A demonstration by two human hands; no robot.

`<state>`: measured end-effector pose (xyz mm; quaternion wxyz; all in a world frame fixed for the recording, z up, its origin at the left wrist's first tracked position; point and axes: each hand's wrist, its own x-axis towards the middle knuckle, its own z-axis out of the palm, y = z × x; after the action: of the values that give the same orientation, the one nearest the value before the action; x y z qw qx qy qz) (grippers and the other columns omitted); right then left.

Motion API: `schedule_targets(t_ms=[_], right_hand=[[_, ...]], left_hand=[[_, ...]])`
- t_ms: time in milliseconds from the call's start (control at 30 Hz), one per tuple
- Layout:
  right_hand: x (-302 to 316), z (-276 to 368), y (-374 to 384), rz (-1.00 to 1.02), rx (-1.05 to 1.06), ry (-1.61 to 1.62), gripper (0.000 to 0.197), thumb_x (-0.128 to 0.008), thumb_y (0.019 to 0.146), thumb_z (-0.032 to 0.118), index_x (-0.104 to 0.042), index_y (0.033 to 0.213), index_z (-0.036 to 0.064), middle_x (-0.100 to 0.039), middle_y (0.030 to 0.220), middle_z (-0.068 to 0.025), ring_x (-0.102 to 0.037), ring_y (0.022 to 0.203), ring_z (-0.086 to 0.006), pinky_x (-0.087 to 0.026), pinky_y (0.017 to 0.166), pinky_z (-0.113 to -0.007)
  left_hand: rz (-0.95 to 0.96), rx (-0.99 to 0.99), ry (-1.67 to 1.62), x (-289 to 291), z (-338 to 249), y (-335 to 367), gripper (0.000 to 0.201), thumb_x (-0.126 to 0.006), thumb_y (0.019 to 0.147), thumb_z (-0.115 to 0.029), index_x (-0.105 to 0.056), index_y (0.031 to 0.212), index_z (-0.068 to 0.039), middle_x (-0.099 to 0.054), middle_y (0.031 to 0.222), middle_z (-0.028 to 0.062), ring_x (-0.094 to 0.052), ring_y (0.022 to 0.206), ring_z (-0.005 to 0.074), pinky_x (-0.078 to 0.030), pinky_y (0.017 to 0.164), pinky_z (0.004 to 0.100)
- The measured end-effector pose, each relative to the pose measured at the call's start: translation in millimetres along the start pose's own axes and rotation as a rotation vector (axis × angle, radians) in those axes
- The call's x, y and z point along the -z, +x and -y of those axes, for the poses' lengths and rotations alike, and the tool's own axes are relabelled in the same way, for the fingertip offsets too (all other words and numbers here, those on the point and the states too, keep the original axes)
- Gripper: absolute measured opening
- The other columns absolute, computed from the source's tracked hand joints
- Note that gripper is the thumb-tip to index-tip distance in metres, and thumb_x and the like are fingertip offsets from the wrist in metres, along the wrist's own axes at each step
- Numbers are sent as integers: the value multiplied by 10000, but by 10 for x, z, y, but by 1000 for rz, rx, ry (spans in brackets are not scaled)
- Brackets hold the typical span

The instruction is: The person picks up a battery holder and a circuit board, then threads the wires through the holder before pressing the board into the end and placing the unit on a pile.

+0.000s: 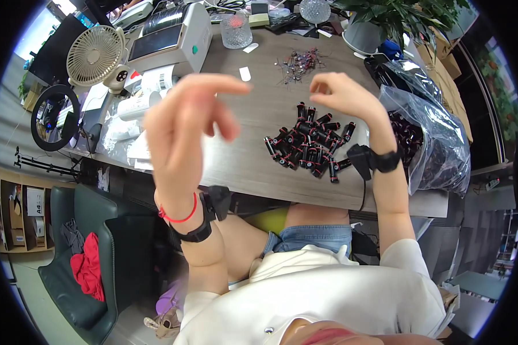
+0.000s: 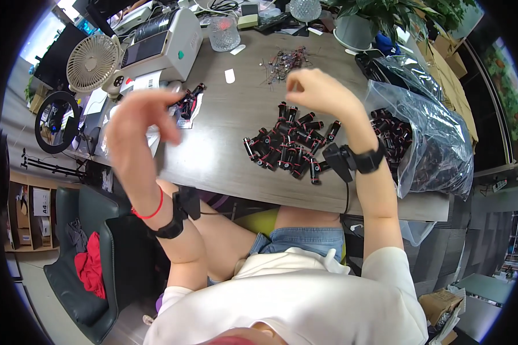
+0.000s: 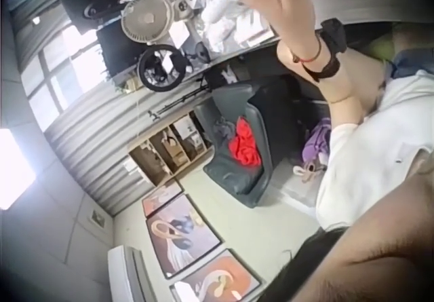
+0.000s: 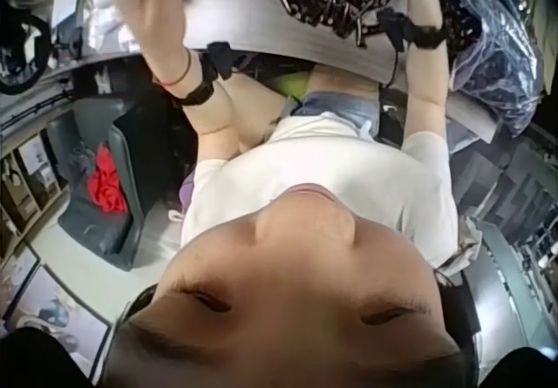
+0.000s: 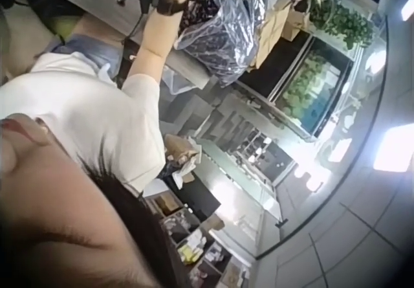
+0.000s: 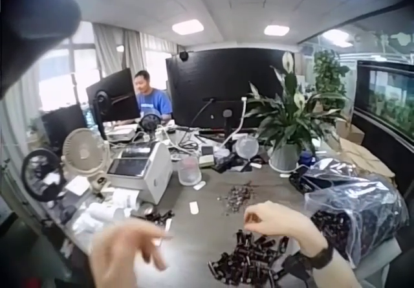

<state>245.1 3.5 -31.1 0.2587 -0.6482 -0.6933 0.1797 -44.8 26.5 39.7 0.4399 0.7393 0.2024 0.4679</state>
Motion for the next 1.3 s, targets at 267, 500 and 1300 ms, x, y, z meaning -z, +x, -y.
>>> schedule_targets(t_ms=[267, 500, 1300], right_hand=[[-536, -297, 207, 127, -305, -321, 316, -692, 717, 329, -650, 831, 37, -664, 786, -137, -646, 754, -268, -504, 686, -378], [-408, -17, 235, -85, -152, -92, 234, -715, 756, 210, -616, 794, 0, -604, 705, -67, -560, 642, -141, -453, 591, -288], [-191, -900, 1015, -158, 28, -227, 108, -644, 749, 51, -630, 840, -5, -641, 771, -64, -601, 729, -118, -471, 662, -267]], left_hand=[[673, 425, 550, -254, 1003, 49, 368, -652, 836, -222, -532, 1113, -11, -660, 846, 131, -630, 692, 168, -479, 609, 287], [411, 353, 181, -496, 1218, 117, 452, -652, 850, -215, -482, 1226, -31, -658, 881, 105, -630, 758, 173, -494, 657, 305], [-60, 254, -345, 18, 958, 290, 293, -580, 899, -135, -544, 1170, -28, -636, 899, 77, -584, 726, 102, -500, 584, 235]])
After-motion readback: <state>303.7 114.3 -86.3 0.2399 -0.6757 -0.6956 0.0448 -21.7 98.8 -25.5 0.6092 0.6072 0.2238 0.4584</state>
